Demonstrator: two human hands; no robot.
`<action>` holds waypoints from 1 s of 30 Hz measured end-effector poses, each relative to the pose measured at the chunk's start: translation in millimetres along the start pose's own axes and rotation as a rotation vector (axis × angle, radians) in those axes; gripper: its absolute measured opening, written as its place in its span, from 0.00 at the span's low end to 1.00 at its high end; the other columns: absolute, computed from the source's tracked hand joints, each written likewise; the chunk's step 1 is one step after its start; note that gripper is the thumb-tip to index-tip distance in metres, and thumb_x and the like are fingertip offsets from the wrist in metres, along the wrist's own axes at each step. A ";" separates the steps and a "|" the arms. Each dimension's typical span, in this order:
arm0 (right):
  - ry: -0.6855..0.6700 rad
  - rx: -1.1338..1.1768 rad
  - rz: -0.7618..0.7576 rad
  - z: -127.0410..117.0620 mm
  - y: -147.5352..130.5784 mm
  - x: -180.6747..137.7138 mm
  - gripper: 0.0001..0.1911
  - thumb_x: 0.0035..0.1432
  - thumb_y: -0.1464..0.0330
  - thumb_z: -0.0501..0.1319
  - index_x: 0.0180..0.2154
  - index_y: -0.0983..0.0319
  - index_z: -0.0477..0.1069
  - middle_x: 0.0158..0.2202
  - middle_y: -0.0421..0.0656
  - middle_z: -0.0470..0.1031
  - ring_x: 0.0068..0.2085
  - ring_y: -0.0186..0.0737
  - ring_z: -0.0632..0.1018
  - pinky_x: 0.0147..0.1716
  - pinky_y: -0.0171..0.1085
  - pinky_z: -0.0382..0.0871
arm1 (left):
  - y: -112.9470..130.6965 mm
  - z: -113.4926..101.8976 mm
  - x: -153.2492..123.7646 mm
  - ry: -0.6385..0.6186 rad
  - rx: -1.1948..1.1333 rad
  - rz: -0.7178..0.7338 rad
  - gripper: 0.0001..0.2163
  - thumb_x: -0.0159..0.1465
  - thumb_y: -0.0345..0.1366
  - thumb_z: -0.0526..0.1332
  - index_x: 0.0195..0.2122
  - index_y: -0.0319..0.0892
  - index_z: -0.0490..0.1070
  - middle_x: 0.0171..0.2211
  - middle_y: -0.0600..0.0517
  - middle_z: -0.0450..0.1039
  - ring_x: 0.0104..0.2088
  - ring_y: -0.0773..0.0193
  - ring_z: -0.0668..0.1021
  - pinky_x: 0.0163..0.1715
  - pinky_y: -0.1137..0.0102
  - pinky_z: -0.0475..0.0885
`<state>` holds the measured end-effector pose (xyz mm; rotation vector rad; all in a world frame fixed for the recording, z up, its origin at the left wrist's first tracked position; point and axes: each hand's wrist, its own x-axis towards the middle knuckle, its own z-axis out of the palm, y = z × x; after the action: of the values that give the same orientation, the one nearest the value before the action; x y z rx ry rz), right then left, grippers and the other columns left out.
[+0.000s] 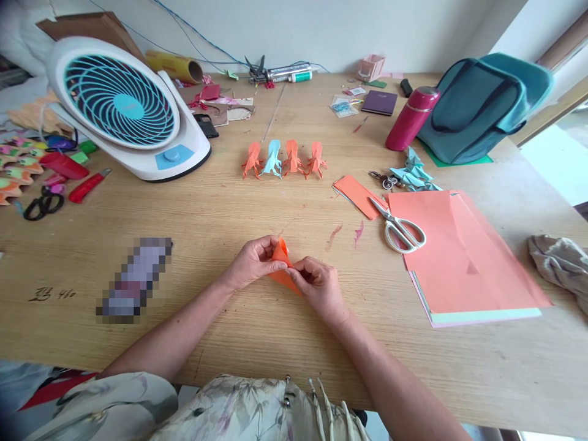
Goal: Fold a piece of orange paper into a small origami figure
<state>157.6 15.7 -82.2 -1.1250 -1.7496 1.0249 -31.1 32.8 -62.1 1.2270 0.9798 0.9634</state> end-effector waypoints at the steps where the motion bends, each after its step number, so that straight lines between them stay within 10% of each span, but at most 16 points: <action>1: 0.002 -0.005 0.000 0.0 -0.2 0.2 0.16 0.63 0.59 0.62 0.27 0.61 0.70 0.22 0.38 0.68 0.22 0.32 0.64 0.22 0.33 0.57 | -0.1 0.0 0.0 0.002 0.007 0.002 0.18 0.51 0.42 0.74 0.35 0.40 0.70 0.31 0.56 0.70 0.30 0.69 0.71 0.34 0.74 0.68; 30: -0.056 -0.046 -0.037 0.3 -0.9 -2.2 0.13 0.63 0.63 0.61 0.27 0.61 0.69 0.23 0.38 0.68 0.24 0.33 0.66 0.25 0.34 0.58 | 6.2 -4.8 -1.6 0.086 0.038 0.018 0.15 0.54 0.36 0.71 0.41 0.41 0.71 0.32 0.55 0.71 0.32 0.70 0.72 0.36 0.73 0.68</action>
<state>157.6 13.4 -81.8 -1.0979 -1.8397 1.0073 -36.5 33.1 -56.1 1.2361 1.0607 1.0230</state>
